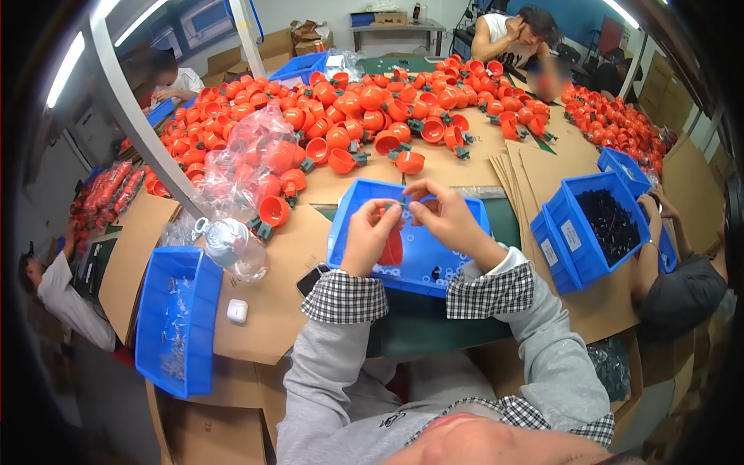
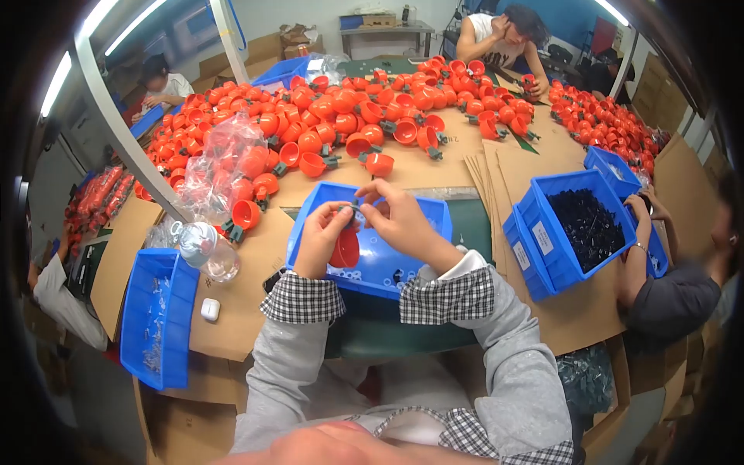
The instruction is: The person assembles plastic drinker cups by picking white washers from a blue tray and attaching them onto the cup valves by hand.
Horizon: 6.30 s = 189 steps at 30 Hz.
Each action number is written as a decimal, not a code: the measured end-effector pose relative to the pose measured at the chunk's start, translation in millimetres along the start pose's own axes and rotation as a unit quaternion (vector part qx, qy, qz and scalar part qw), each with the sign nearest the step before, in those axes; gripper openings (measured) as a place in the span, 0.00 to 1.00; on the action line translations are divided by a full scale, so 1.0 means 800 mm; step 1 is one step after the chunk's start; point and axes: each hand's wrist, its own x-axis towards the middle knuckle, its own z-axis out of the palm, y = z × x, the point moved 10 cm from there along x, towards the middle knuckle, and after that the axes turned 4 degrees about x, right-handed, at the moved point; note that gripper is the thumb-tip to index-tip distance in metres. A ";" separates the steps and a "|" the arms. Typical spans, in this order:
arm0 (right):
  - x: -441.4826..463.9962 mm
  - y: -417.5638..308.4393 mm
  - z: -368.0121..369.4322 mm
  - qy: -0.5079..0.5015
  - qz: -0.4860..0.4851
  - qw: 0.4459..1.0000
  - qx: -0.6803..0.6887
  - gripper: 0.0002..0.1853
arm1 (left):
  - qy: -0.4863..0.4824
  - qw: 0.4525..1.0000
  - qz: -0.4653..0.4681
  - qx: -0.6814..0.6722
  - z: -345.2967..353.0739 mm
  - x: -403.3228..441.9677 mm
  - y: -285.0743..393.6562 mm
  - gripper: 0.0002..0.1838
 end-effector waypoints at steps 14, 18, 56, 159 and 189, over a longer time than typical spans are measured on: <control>-0.063 0.100 0.052 -0.389 0.105 0.814 -0.419 0.14 | 0.048 0.998 -0.034 0.014 -0.012 -0.003 -0.002 0.14; -0.016 0.034 0.027 -0.254 0.021 0.918 -0.303 0.10 | 0.025 0.998 -0.032 0.038 -0.005 -0.004 -0.002 0.14; 0.000 -0.006 -0.005 -0.173 -0.039 0.964 -0.197 0.07 | -0.055 0.982 0.024 0.179 0.019 -0.009 0.013 0.20; 0.013 -0.006 -0.037 -0.053 0.025 0.997 -0.047 0.09 | 0.131 0.986 0.099 0.016 -0.027 -0.009 0.023 0.31; 0.013 0.012 -0.039 -0.108 0.063 0.990 0.064 0.09 | 0.087 0.995 0.019 0.046 -0.025 -0.012 0.013 0.22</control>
